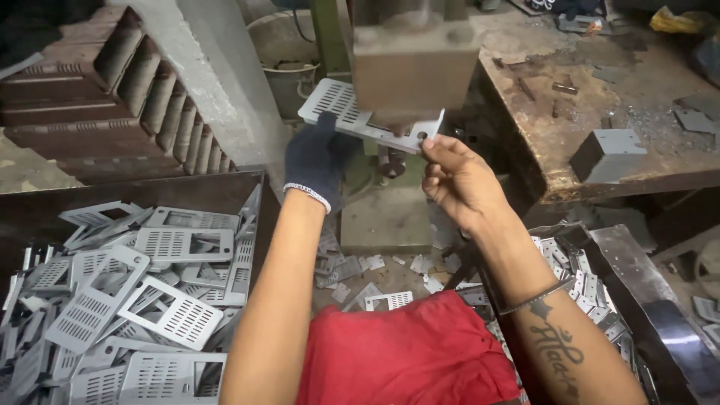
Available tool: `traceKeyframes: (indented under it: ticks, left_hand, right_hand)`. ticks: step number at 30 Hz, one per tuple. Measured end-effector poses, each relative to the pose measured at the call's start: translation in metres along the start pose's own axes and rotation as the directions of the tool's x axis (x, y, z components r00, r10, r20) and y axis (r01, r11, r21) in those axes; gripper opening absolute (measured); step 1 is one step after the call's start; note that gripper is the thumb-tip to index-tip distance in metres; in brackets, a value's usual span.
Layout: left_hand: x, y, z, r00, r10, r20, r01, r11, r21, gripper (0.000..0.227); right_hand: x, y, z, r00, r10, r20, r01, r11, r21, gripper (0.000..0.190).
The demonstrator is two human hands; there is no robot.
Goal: The worker picks up metal plates and positions them into a stamping machine to punch slots or patterns into them.
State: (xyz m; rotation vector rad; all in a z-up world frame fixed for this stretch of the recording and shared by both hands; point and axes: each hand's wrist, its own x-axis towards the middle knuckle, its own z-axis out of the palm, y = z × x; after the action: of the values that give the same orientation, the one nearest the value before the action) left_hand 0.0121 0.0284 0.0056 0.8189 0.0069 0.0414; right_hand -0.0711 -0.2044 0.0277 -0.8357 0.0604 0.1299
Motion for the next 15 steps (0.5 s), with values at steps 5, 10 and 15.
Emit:
traceKeyframes:
  ticks: [5,10,15]
  left_hand:
    - [0.015,-0.015,-0.025,0.994,0.007,0.110,-0.005,1.000,-0.020,0.024]
    - [-0.020,0.000,-0.007,0.681,0.432,0.592,-0.557,-0.219,0.801,0.045]
    - [-0.019,-0.003,0.003,0.753,0.337,0.565,-0.527,-0.204,0.825,0.039]
  right_hand:
    - [-0.006,0.000,0.000,1.000,-0.011,-0.001,0.011,1.000,-0.023,0.008]
    - [-0.005,-0.001,-0.062,0.978,-0.123,-0.168,0.102,0.986,-0.132,0.010]
    - [0.006,-0.037,-0.173,0.692,-0.682,-0.237,0.433,0.654,-0.620,0.012]
